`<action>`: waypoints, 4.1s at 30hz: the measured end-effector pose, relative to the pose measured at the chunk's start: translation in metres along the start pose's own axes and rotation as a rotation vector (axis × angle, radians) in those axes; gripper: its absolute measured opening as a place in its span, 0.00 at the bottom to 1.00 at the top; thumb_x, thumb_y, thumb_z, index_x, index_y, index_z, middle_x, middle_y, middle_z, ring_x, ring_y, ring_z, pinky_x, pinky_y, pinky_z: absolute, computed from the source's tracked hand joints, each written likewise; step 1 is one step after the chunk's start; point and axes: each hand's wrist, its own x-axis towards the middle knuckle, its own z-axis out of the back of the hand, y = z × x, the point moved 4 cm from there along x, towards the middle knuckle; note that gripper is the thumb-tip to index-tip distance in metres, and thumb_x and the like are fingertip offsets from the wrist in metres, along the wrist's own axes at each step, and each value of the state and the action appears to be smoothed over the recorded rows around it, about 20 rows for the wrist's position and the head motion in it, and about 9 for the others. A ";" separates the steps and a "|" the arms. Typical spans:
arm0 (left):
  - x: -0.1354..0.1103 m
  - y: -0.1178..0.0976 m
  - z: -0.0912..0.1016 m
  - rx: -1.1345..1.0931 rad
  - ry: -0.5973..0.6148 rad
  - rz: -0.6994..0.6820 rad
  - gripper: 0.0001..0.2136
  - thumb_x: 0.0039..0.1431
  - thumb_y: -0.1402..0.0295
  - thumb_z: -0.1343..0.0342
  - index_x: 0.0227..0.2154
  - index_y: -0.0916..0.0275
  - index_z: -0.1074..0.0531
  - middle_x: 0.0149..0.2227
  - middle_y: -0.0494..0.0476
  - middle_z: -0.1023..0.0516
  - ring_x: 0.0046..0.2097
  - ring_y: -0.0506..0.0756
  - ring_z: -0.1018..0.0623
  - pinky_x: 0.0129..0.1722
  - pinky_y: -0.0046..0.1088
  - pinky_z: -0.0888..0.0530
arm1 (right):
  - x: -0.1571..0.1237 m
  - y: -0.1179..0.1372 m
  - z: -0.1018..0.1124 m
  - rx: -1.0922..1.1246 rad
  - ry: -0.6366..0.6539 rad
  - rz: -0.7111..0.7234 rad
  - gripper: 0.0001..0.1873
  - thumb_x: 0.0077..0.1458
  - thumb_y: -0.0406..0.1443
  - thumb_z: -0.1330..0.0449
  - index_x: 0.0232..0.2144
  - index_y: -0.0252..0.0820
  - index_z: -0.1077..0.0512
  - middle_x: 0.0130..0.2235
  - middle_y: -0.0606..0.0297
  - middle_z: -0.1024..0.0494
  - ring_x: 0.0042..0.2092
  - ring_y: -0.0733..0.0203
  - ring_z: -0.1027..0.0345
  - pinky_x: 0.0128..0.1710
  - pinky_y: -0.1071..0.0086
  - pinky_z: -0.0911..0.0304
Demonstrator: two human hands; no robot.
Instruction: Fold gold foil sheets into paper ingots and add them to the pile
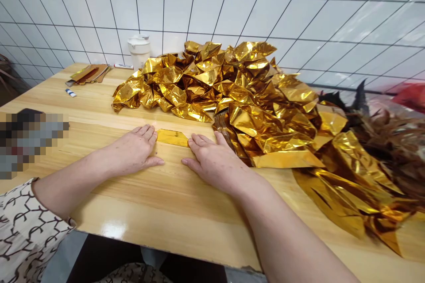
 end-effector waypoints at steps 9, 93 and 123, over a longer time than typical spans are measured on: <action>0.006 0.008 0.000 -0.018 -0.016 0.010 0.16 0.66 0.65 0.54 0.44 0.72 0.27 0.47 0.69 0.23 0.49 0.59 0.25 0.48 0.33 0.29 | -0.001 -0.001 0.001 -0.024 -0.075 0.028 0.24 0.63 0.41 0.55 0.54 0.38 0.30 0.57 0.48 0.30 0.58 0.48 0.35 0.59 0.44 0.47; 0.008 0.025 0.001 -0.385 -0.196 0.264 0.09 0.64 0.69 0.54 0.39 0.62 0.29 0.38 0.57 0.20 0.40 0.57 0.22 0.38 0.31 0.29 | 0.006 -0.006 0.010 0.232 -0.287 -0.392 0.12 0.57 0.35 0.50 0.30 0.42 0.27 0.26 0.63 0.21 0.28 0.57 0.29 0.28 0.69 0.43; 0.013 0.030 -0.013 -0.759 -0.403 0.218 0.12 0.60 0.69 0.52 0.25 0.61 0.27 0.26 0.53 0.24 0.30 0.54 0.28 0.32 0.27 0.35 | 0.011 -0.008 0.000 0.583 -0.463 -0.302 0.12 0.56 0.38 0.52 0.30 0.44 0.30 0.20 0.68 0.32 0.22 0.62 0.41 0.25 0.70 0.46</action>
